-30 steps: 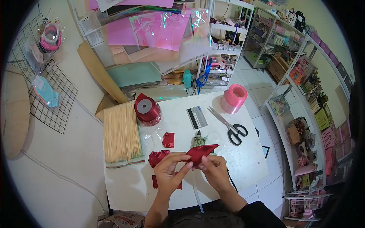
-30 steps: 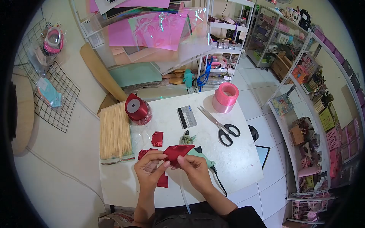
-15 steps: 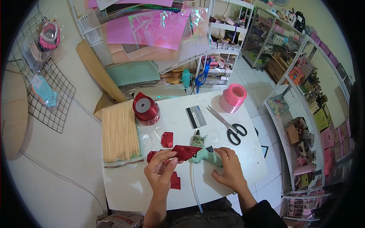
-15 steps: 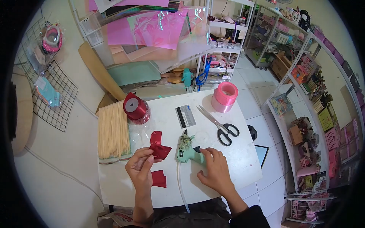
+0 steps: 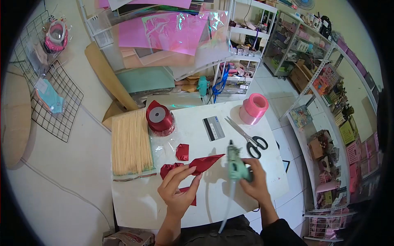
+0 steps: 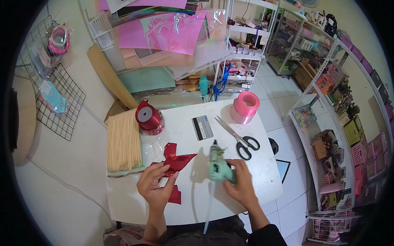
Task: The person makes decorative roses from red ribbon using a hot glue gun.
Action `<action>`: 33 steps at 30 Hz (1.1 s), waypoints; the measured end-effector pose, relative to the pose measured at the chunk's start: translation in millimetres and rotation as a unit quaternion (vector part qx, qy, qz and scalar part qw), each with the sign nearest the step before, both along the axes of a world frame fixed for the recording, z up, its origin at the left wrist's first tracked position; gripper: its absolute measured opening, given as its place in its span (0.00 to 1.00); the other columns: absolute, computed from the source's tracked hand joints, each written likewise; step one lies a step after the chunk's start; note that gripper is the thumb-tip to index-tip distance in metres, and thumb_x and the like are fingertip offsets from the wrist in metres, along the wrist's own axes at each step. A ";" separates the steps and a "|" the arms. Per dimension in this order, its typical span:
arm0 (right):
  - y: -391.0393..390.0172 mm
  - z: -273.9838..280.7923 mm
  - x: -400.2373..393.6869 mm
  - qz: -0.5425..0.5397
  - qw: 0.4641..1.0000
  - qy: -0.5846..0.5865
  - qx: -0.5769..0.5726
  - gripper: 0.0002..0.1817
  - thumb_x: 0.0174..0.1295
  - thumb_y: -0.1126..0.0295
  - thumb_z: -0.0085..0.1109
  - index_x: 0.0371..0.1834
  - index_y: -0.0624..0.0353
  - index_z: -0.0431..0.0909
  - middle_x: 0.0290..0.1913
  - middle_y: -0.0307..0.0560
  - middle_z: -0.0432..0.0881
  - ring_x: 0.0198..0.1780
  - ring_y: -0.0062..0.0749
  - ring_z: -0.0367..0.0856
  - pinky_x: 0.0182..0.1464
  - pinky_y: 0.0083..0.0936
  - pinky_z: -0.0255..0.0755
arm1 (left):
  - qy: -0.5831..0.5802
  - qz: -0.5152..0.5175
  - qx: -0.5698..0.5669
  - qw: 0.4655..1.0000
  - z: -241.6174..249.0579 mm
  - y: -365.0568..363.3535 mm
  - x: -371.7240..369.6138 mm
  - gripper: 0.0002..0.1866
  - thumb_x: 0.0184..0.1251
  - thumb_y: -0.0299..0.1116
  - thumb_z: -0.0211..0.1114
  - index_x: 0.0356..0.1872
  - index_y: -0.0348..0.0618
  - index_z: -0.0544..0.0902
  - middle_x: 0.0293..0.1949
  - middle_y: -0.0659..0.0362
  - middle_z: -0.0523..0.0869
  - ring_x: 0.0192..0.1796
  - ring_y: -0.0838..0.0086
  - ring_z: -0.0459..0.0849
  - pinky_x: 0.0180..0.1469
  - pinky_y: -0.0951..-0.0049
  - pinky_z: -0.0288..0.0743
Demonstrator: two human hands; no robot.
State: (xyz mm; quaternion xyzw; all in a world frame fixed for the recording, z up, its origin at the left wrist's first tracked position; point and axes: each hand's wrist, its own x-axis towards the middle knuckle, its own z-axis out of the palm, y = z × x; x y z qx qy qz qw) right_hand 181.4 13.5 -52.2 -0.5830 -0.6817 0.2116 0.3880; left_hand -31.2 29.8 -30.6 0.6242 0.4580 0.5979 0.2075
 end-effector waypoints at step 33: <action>-29.4 27.3 23.6 0.096 0.927 0.255 -0.259 0.21 0.43 0.62 0.66 0.35 0.66 0.75 0.30 0.47 0.78 0.33 0.26 0.75 0.37 0.22 0.68 | 0.138 -0.127 0.111 0.976 11.4 1.1 16.3 0.17 0.33 0.13 0.64 0.30 0.38 0.80 0.28 0.57 0.80 0.29 0.69 0.78 0.32 0.74 0.73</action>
